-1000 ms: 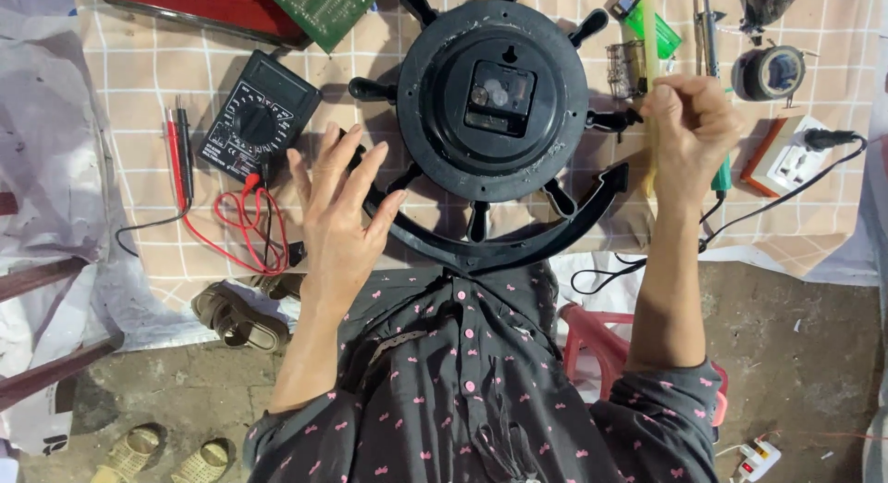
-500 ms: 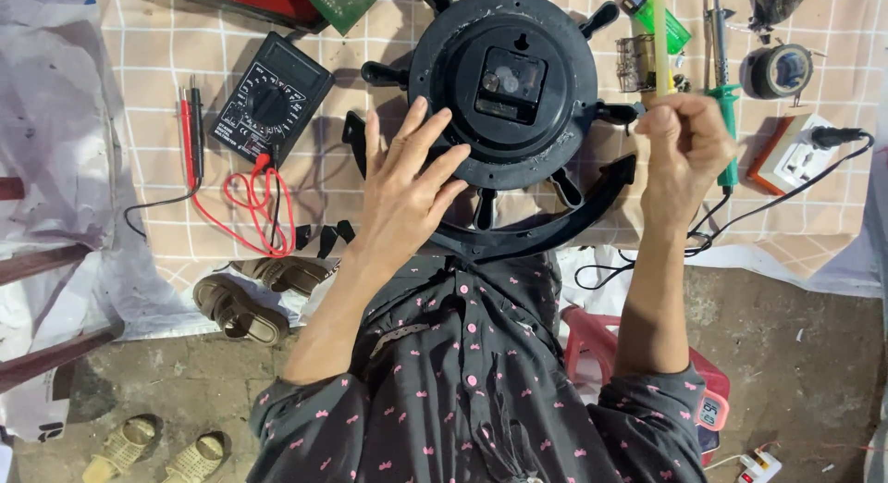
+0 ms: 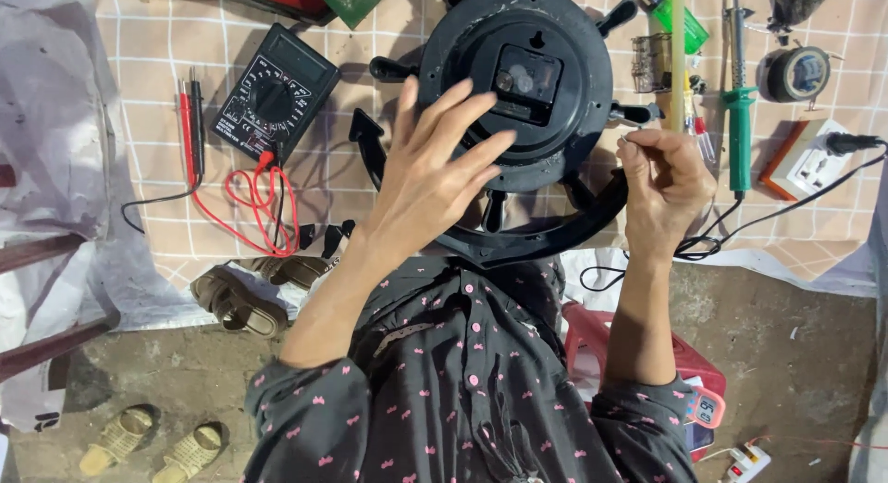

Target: Assembling a decorative clock by fitting the central mechanism housing into a ship-wheel-style frame.

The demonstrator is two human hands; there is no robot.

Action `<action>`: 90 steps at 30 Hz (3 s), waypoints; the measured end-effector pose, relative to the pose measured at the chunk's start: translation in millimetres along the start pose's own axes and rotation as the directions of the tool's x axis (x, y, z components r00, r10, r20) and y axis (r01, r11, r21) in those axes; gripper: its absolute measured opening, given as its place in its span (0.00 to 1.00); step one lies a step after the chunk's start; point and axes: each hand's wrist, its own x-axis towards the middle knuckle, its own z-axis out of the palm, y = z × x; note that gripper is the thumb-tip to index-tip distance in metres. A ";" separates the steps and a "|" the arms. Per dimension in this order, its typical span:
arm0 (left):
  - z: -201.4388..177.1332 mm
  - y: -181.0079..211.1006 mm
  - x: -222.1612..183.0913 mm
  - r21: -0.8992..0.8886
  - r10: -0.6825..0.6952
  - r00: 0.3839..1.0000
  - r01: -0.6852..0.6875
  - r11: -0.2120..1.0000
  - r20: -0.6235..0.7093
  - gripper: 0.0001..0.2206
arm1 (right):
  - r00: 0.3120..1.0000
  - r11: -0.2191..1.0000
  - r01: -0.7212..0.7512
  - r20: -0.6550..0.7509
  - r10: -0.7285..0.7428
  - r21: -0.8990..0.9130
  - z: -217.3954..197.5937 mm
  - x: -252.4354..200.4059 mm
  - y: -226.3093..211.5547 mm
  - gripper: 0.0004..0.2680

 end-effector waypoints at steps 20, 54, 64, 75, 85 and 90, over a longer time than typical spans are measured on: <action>9.0 -13.4 11.7 0.083 -0.051 0.987 0.039 0.996 0.154 0.23 | 0.980 0.977 -0.188 -0.048 0.194 0.104 4.5 -4.1 -10.7 0.04; 6.7 -18.9 17.1 -0.056 -0.096 0.958 0.115 0.992 0.270 0.22 | 0.980 0.986 0.084 -0.167 -0.109 -0.145 33.3 -4.3 14.3 0.05; 5.6 -15.5 15.7 -0.048 -0.058 0.973 0.071 0.996 0.225 0.22 | 0.989 0.999 0.042 -0.144 -0.043 -0.011 34.2 -2.2 2.1 0.05; 9.1 -22.8 -2.0 0.233 -0.211 0.935 0.147 0.961 0.283 0.43 | 0.998 0.999 -0.008 -0.060 0.005 -0.051 30.0 -6.1 0.9 0.03; -16.1 -16.6 -3.0 0.284 -0.415 0.855 0.334 0.899 0.310 0.44 | 0.999 0.973 -0.025 0.027 0.032 -0.229 26.6 0.0 -12.4 0.05; -13.5 -15.8 -4.6 0.288 -0.406 0.862 0.323 0.901 0.304 0.44 | 0.999 0.969 -0.025 0.041 0.036 -0.246 26.5 1.4 -15.9 0.04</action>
